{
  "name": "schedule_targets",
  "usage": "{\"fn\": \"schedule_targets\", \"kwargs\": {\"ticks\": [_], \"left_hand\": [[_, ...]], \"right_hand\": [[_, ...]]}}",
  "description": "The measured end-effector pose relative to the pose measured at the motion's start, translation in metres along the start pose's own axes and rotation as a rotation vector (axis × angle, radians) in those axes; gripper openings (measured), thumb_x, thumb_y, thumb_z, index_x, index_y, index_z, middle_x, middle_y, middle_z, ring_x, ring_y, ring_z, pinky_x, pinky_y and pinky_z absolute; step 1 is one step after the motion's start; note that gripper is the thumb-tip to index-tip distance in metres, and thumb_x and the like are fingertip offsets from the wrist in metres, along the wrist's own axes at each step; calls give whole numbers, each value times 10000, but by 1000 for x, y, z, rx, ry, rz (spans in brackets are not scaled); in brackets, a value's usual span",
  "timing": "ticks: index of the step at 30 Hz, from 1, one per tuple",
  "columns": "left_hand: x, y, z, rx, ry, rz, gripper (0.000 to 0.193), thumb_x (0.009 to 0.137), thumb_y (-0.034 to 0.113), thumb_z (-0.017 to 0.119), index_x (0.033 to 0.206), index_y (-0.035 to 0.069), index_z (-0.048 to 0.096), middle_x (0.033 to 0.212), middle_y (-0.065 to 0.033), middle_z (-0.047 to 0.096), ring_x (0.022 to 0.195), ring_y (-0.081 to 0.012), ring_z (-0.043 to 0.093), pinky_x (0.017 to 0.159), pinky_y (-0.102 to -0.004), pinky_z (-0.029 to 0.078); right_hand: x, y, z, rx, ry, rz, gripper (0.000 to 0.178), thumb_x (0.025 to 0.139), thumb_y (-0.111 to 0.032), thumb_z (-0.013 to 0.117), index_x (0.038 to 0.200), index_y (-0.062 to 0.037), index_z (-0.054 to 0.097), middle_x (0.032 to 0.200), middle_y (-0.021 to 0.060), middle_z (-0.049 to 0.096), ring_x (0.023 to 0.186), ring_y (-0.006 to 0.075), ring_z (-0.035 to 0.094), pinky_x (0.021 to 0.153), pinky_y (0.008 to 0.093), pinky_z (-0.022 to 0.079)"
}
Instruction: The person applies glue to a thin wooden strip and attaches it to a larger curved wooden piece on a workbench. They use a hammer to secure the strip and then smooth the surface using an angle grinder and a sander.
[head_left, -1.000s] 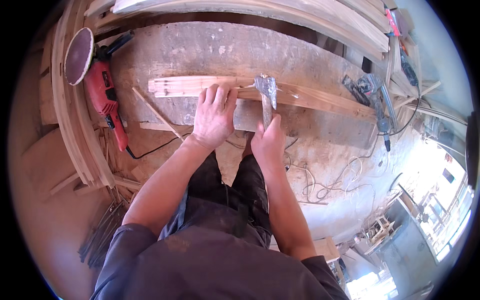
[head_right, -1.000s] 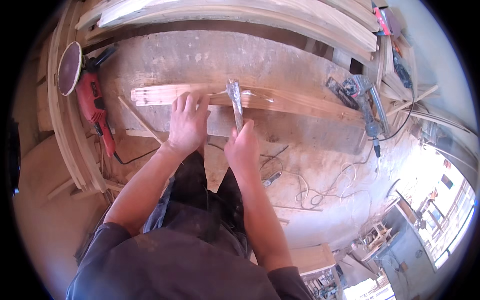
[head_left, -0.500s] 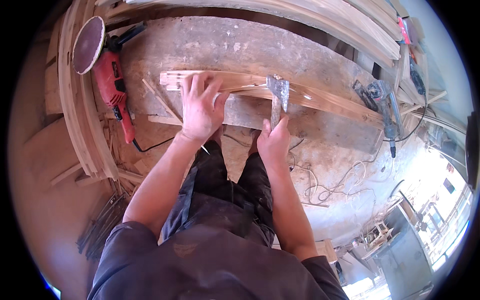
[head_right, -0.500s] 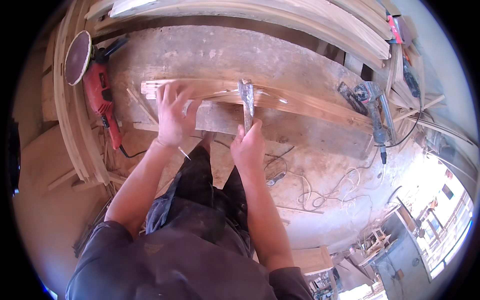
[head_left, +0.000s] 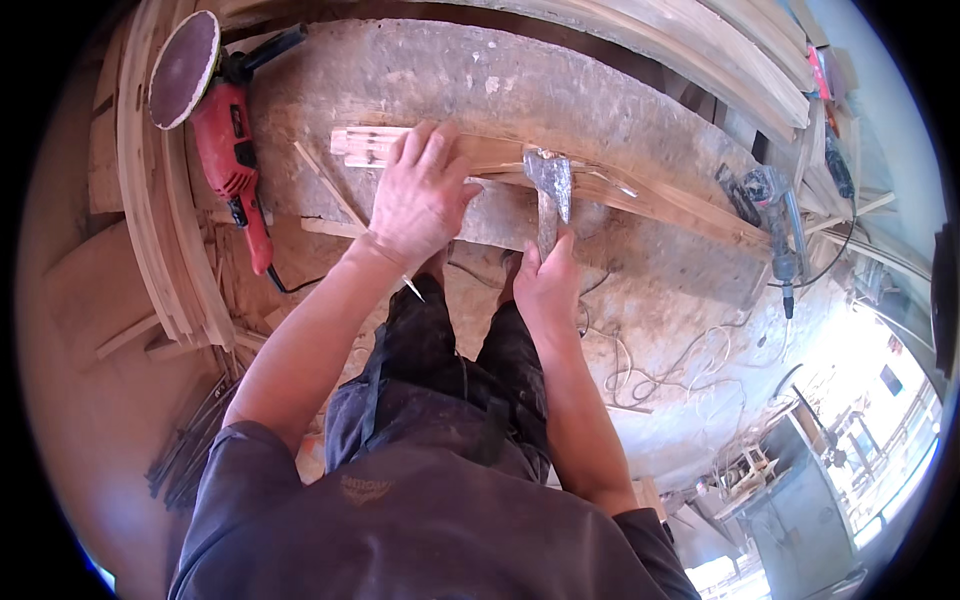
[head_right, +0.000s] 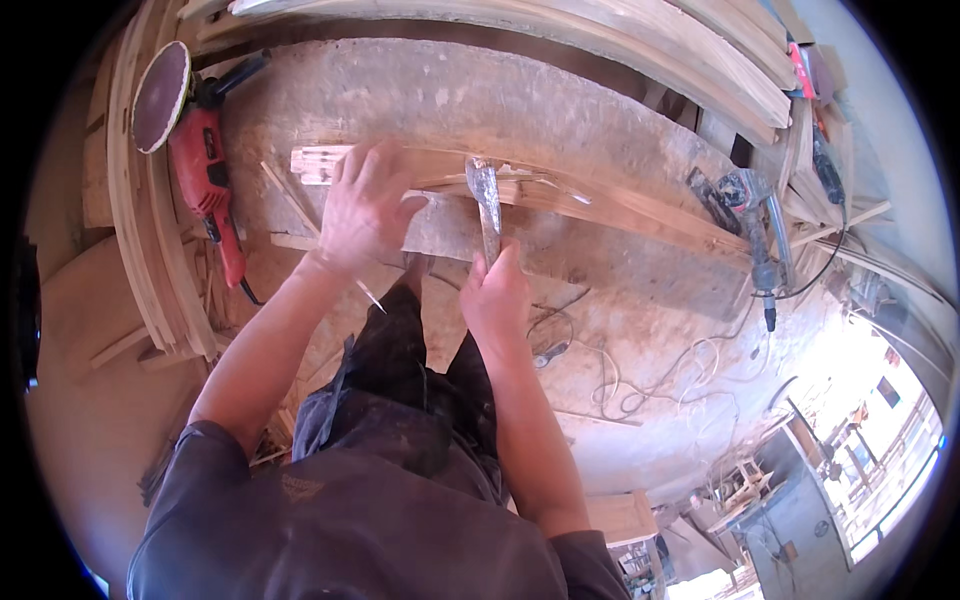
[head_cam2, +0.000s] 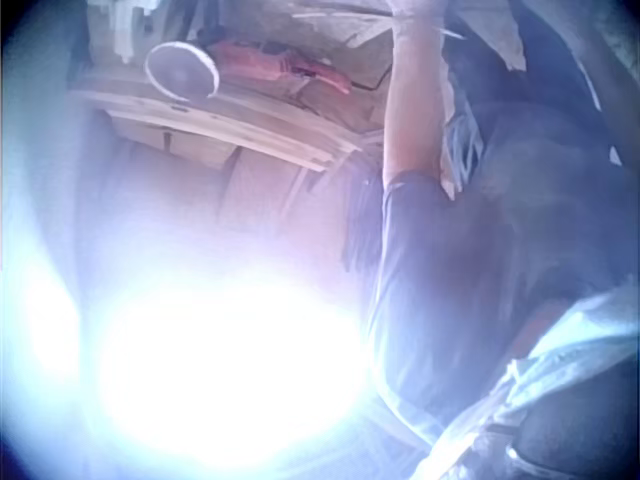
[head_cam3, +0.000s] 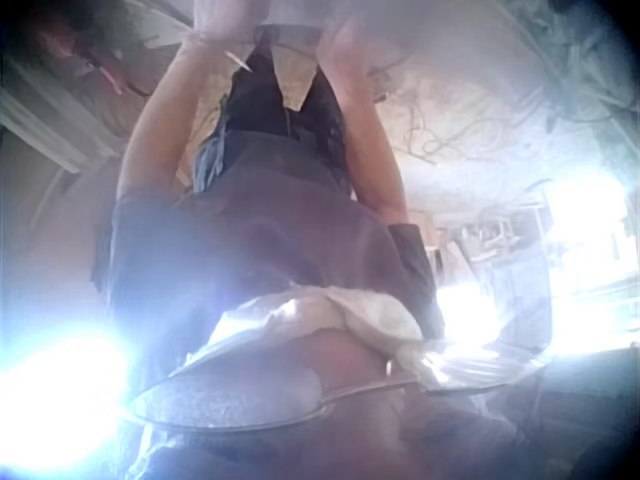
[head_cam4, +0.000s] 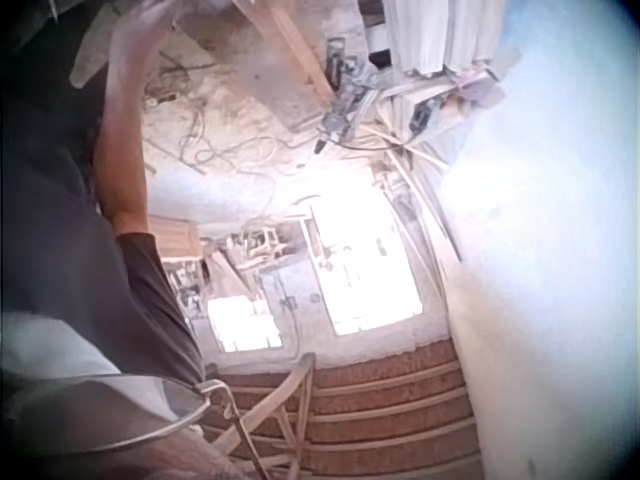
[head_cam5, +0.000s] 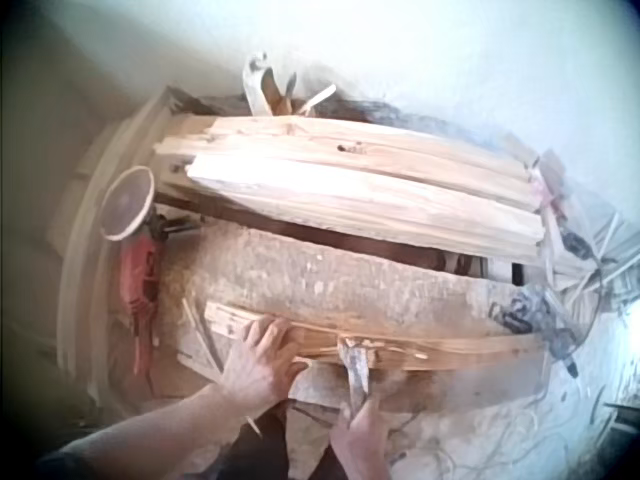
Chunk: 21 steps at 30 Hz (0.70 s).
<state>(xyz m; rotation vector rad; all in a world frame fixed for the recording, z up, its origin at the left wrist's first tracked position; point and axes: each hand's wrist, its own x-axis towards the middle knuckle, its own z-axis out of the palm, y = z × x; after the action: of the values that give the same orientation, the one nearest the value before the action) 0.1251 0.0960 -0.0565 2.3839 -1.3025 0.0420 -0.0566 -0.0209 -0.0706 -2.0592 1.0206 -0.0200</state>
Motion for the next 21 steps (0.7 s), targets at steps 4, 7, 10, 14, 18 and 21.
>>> {"fn": "schedule_targets", "kwargs": {"ticks": [4, 7, 10, 14, 18, 21], "left_hand": [[-5, 0, 17, -17, -115, -72, 297, 793, 236, 817, 942, 37, 656, 1081, -140, 598, 1016, -329, 607, 869, -469, 511], [-4, -1, 21, -52, -20, -51, 242, 793, 205, 809, 849, 46, 635, 999, -130, 590, 952, -318, 628, 775, -445, 539], [-1, 5, 22, -88, 2, -105, 218, 780, 182, 809, 794, 52, 634, 939, -111, 580, 888, -305, 639, 710, -431, 560], [-3, 14, 25, -72, 55, -166, 195, 745, 153, 810, 760, 75, 632, 900, -95, 571, 820, -293, 647, 614, -420, 561], [-1, 17, 28, -66, 120, -195, 191, 724, 130, 814, 757, 92, 630, 841, -78, 558, 727, -283, 646, 547, -415, 535], [0, 18, 28, -79, 163, -216, 193, 720, 125, 813, 742, 94, 624, 813, -75, 550, 698, -279, 645, 531, -411, 524]], "right_hand": [[-2, -7, -6, -31, -27, 8, 295, 987, -165, 639, 1202, -6, 513, 831, 309, 675, 811, 543, 663, 690, 611, 503], [-6, -16, -4, 3, -23, 6, 300, 992, -157, 631, 1212, 3, 505, 875, 321, 679, 846, 548, 662, 716, 616, 503], [-2, -17, 5, -18, -49, 27, 305, 996, -147, 625, 1219, 17, 497, 914, 334, 680, 874, 554, 659, 737, 619, 500], [1, -10, 6, 25, -105, 67, 308, 998, -144, 622, 1221, 25, 493, 934, 344, 680, 892, 555, 660, 746, 617, 502], [0, -17, 4, 1, -105, 67, 309, 997, -146, 626, 1216, 28, 494, 925, 343, 681, 888, 551, 666, 745, 607, 511], [-4, -14, 5, 102, -132, 129, 302, 997, -147, 626, 1212, 24, 499, 917, 333, 685, 869, 549, 667, 738, 602, 518]]}}
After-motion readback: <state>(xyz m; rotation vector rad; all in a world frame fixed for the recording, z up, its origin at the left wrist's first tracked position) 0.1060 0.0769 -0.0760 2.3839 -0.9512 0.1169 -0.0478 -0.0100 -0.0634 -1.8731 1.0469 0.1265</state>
